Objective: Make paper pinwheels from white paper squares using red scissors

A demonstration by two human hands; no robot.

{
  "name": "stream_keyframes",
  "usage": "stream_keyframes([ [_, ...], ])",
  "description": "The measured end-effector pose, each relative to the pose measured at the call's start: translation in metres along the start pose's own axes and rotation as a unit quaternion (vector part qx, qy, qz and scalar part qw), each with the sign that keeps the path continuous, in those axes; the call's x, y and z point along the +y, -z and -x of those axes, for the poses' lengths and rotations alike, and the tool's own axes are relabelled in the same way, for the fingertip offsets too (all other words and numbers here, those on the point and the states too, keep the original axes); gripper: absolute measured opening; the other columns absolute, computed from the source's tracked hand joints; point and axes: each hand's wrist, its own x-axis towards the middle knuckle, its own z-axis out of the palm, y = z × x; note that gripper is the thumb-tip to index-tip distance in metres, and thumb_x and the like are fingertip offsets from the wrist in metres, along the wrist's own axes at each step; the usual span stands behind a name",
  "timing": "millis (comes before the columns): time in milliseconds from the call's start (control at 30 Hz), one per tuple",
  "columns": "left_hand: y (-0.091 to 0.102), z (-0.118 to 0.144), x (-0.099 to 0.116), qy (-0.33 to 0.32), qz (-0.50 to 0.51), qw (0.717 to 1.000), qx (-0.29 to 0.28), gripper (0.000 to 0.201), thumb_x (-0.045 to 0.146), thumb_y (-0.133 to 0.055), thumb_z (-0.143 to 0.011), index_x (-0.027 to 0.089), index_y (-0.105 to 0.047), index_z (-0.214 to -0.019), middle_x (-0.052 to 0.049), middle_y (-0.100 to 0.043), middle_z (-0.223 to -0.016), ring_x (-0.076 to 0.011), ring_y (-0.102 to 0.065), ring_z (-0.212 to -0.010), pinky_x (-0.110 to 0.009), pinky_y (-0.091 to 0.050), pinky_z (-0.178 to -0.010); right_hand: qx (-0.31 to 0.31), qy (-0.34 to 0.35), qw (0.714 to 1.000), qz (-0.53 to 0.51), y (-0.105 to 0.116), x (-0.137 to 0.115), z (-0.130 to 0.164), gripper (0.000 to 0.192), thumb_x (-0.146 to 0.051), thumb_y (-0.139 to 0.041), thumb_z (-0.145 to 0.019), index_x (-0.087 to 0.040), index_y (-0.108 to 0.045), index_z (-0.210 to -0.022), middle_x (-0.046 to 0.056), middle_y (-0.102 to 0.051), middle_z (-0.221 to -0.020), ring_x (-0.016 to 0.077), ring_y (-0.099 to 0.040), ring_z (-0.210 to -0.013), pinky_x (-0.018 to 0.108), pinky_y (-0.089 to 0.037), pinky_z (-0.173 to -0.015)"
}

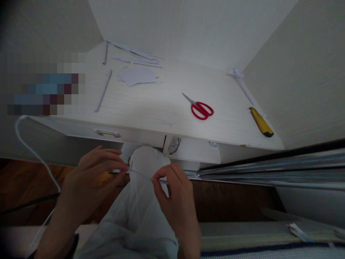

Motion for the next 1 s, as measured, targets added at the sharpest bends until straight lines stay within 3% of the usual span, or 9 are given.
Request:
stream_keyframes([
  [200,0.005,-0.001,-0.021,0.047,-0.021,0.998,0.02,0.006,0.024,-0.065,-0.084,0.027,-0.07,-0.081,-0.003,-0.068,-0.09,-0.027,-0.065,-0.094,-0.049,-0.049,-0.09,-0.007,-0.009,1.0,0.002,0.009,0.008,0.001,0.016,-0.007,-0.059,-0.085,-0.023,-0.058,-0.079,0.0,-0.063,-0.078,0.0174,-0.061,-0.075,0.029,-0.047,-0.067],
  [333,0.005,-0.003,-0.014,0.065,0.006,0.997,0.035,0.006,0.026,-0.068,-0.084,0.027,-0.07,-0.09,-0.004,-0.067,-0.101,-0.0254,-0.064,-0.099,-0.043,-0.051,-0.088,-0.005,-0.03,1.0,0.002,0.004,0.011,0.001,0.016,-0.008,-0.059,-0.086,-0.022,-0.057,-0.079,0.001,-0.062,-0.08,0.0174,-0.06,-0.076,0.029,-0.046,-0.069],
  [433,0.0,-0.004,-0.002,0.02,0.032,0.999,-0.006,0.017,0.028,-0.071,-0.083,0.027,-0.07,-0.1,-0.004,-0.068,-0.106,-0.0266,-0.063,-0.108,-0.046,-0.051,-0.094,-0.004,-0.044,0.999,-0.006,-0.004,0.007,0.0,0.016,-0.008,-0.059,-0.086,-0.022,-0.056,-0.08,0.001,-0.061,-0.081,0.0175,-0.059,-0.078,0.03,-0.045,-0.07],
  [533,-0.008,-0.004,0.007,-0.024,0.049,0.998,-0.029,0.013,0.022,-0.073,-0.081,0.025,-0.07,-0.094,-0.004,-0.071,-0.102,-0.0262,-0.065,-0.107,-0.049,-0.049,-0.098,-0.001,-0.035,0.999,-0.013,-0.012,0.001,-0.002,0.016,-0.007,-0.058,-0.085,-0.022,-0.055,-0.08,0.0,-0.061,-0.081,0.0177,-0.058,-0.078,0.03,-0.045,-0.07],
  [667,-0.013,-0.004,0.011,-0.037,0.069,0.997,-0.029,0.01,0.014,-0.069,-0.083,0.024,-0.067,-0.08,-0.001,-0.073,-0.09,-0.0227,-0.068,-0.099,-0.047,-0.051,-0.098,-0.006,-0.017,1.0,-0.021,-0.019,-0.005,-0.003,0.017,-0.006,-0.058,-0.085,-0.021,-0.054,-0.081,0.0,-0.06,-0.081,0.0173,-0.057,-0.079,0.03,-0.044,-0.071],
  [1000,-0.018,0.0,0.012,-0.076,0.044,0.996,-0.03,0.011,0.011,-0.069,-0.083,0.021,-0.066,-0.087,-0.001,-0.072,-0.091,-0.0205,-0.067,-0.099,-0.046,-0.047,-0.102,0.011,0.014,0.999,0.046,-0.02,-0.007,-0.004,0.013,-0.005,-0.061,-0.087,-0.019,-0.062,-0.085,0.005,-0.064,-0.09,0.0211,-0.057,-0.087,0.036,-0.045,-0.078],
])
